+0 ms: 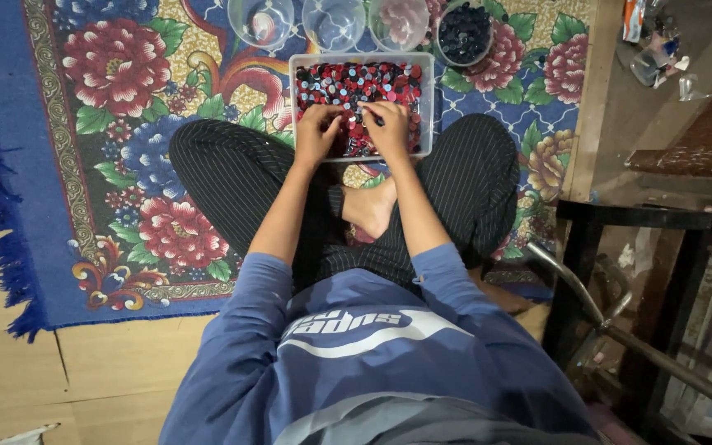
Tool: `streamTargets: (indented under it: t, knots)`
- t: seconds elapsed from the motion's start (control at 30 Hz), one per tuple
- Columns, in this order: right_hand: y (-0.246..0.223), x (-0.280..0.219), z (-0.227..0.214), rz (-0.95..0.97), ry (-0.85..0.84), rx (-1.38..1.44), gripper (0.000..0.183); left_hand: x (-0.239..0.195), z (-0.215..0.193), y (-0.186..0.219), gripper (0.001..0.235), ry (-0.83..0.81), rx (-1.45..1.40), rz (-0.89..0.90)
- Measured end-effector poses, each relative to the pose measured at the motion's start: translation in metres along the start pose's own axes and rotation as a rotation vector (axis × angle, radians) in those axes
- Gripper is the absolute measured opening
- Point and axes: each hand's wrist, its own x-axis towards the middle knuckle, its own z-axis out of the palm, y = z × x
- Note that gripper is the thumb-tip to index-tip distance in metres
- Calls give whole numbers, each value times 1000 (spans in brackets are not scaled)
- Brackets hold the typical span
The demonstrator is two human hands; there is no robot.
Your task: The person sits cross-legged on a rug and sorts small colorful buttons from a large plastic container into smaller bowls. They pick up buttons by hand and place them into separate bowls based on color.
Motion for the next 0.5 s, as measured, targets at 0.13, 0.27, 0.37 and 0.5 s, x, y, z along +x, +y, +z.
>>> streamTargets:
  t: [0.13, 0.27, 0.37, 0.5]
  knots:
    - [9, -1, 1, 42, 55, 19, 18, 0, -1, 8, 18, -9, -38, -14]
    - [1, 0, -3, 28, 119, 20, 12, 3, 1, 3, 12, -42, 11, -50]
    - [7, -1, 1, 22, 129, 8, 12, 5, 4, -2, 14, -73, 89, -90]
    - [11, -1, 2, 19, 136, -26, 14, 15, 26, -20, 23, -141, 350, -20]
